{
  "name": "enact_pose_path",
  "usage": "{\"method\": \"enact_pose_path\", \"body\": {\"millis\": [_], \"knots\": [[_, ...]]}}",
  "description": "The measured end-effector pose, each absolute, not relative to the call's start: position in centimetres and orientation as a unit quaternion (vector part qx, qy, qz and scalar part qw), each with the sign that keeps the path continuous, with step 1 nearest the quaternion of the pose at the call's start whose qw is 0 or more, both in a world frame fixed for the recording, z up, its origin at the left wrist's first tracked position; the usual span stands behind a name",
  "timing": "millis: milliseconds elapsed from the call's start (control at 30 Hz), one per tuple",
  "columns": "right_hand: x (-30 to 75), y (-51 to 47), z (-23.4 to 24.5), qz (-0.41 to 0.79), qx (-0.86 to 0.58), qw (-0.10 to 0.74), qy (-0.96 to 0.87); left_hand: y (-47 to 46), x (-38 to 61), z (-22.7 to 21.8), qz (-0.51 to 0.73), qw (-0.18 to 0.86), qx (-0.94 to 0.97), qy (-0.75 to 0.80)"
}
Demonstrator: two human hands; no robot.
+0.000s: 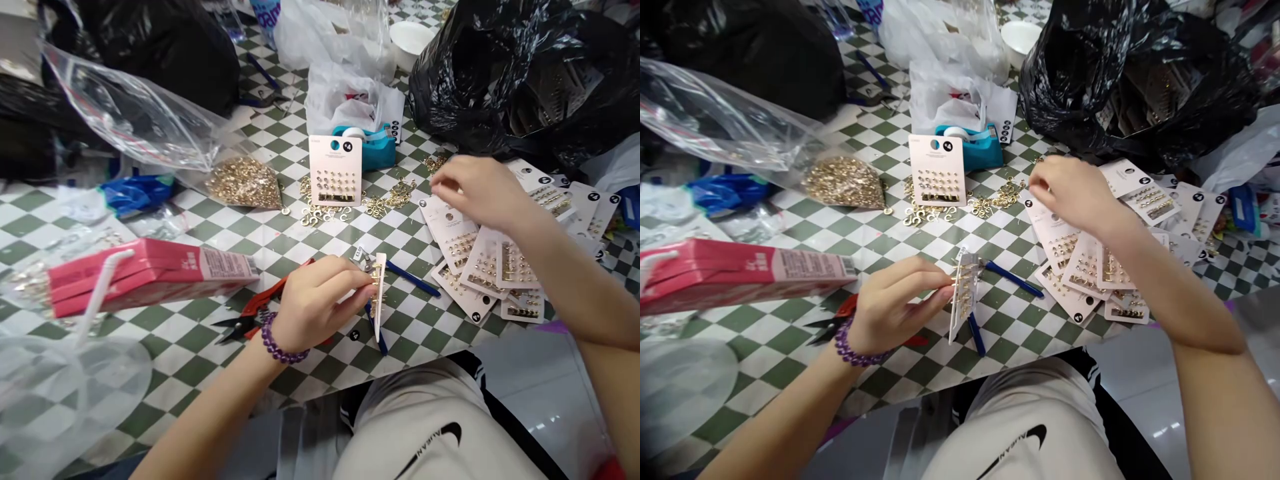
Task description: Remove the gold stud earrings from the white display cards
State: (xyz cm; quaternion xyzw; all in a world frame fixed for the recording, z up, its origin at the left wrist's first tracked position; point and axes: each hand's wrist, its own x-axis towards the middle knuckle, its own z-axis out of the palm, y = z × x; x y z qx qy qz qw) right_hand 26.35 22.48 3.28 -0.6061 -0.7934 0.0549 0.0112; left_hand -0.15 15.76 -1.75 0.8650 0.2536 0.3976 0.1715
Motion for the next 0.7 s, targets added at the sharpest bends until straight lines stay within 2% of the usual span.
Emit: {"method": "enact_pose_path", "body": {"millis": [167, 333, 467, 567, 700], "knots": [[26.4, 27.3, 0.8, 0.011, -0.597, -0.082, -0.798, 15.5, 0.1, -1.7, 0.407, 0.150, 0.864, 0.256], [26.4, 29.4, -2.2, -0.030, -0.544, -0.091, -0.834, 15.5, 0.1, -1.8, 0.417, 0.137, 0.861, 0.257], [27.5, 30.3, -3.3, -0.061, -0.494, -0.005, -0.867, 15.5, 0.0, -1.9, 0.416, 0.132, 0.860, 0.263], [26.8, 27.8, -0.4, -0.034, -0.467, 0.085, -0.879, 15.4, 0.0, -1.9, 0.418, 0.123, 0.860, 0.265], [23.4, 19.5, 4.3, 0.124, -0.441, 0.312, -0.833, 15.4, 0.0, -1.7, 0.411, 0.110, 0.868, 0.257]]}}
